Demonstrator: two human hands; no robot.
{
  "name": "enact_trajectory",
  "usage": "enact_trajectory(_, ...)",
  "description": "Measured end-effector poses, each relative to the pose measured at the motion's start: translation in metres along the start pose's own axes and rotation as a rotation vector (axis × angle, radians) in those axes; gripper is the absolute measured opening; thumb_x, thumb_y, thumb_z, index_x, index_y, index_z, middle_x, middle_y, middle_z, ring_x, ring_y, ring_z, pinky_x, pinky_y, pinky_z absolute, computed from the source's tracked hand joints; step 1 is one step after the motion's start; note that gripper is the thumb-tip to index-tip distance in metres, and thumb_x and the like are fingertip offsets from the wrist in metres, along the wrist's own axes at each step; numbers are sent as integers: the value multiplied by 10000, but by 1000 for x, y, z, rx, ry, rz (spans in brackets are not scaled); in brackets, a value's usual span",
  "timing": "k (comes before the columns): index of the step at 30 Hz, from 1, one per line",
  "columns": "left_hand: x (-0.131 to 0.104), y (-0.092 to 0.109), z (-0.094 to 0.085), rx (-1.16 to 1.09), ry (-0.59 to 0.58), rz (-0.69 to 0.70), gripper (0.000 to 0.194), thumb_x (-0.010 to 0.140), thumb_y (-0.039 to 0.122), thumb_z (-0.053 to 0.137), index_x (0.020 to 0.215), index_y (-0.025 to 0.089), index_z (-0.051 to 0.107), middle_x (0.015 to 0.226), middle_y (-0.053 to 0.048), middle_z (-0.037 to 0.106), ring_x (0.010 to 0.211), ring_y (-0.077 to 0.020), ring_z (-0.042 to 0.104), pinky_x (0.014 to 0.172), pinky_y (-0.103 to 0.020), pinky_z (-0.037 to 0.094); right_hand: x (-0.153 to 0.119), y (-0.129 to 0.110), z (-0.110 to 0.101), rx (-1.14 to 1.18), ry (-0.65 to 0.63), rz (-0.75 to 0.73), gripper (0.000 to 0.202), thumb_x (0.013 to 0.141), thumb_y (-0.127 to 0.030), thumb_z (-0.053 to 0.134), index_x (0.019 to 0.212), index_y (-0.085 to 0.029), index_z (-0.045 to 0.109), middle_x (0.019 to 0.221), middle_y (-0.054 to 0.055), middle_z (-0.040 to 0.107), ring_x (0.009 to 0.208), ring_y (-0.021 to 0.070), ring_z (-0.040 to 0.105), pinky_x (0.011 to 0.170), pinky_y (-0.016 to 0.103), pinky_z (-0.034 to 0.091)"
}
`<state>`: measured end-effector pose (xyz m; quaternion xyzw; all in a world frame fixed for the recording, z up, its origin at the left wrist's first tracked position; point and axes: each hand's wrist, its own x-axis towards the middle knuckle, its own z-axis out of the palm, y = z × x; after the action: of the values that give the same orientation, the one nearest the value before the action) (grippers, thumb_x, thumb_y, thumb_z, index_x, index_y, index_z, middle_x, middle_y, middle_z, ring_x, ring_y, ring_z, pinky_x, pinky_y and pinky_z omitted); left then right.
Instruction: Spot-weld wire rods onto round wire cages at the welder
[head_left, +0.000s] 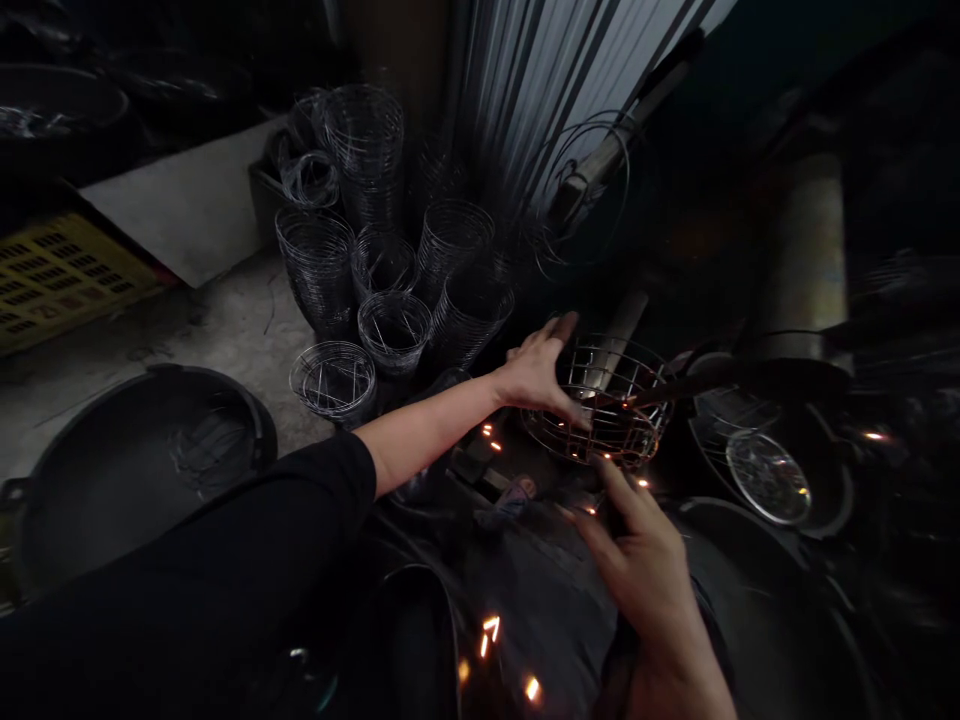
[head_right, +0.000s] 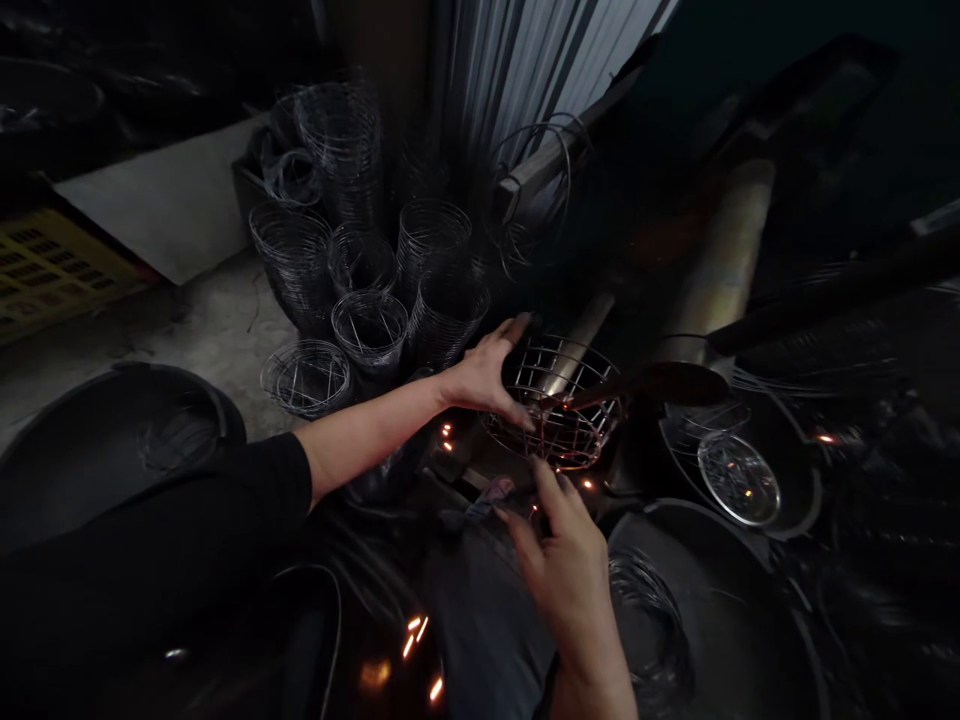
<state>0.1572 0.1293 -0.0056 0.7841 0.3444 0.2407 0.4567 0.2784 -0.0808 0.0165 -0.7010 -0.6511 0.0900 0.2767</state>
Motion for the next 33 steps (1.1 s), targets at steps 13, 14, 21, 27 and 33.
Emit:
enact_trajectory(13, -80, -29, -15, -261, 33, 52, 1060, 336, 238, 905, 1328, 189, 533, 1307, -101, 523, 1225, -287, 517, 1069, -437, 424, 3, -70, -24, 140, -84, -259, 248, 934, -339, 552, 958, -213, 764, 845, 46, 754, 726, 171, 721, 623, 220, 567)
enact_trajectory(14, -88, -22, -18, -182, 14, 96, 1056, 344, 259, 901, 1333, 206, 531, 1299, -96, 516, 1215, -288, 520, 1068, -442, 424, 5, -69, -22, 183, -121, -195, 249, 926, -346, 554, 956, -217, 766, 837, 45, 752, 717, 165, 717, 617, 214, 563)
enact_trajectory(21, -109, 9, -10, 139, 17, 136, 995, 470, 469, 830, 1367, 196, 497, 1269, -127, 520, 1177, -312, 515, 1030, -511, 425, 7, -51, -1, -341, -244, -99, 310, 849, -272, 560, 1090, -185, 736, 948, 99, 747, 815, 258, 722, 651, 331, 577)
enact_trajectory(27, -98, 16, -2, 155, 8, 117, 978, 478, 455, 818, 1369, 225, 487, 1285, -115, 519, 1182, -312, 511, 1009, -510, 438, -7, -37, 3, -373, -91, -233, 347, 912, -200, 432, 1085, -170, 731, 969, 94, 748, 782, 212, 723, 650, 298, 583)
enact_trajectory(33, -79, 23, 1, 113, 20, 109, 973, 462, 407, 826, 1360, 244, 489, 1267, -105, 523, 1192, -312, 505, 1004, -514, 446, 4, -19, -2, -268, 82, -287, 297, 926, -208, 465, 994, -176, 753, 911, 65, 756, 770, 186, 722, 681, 271, 575)
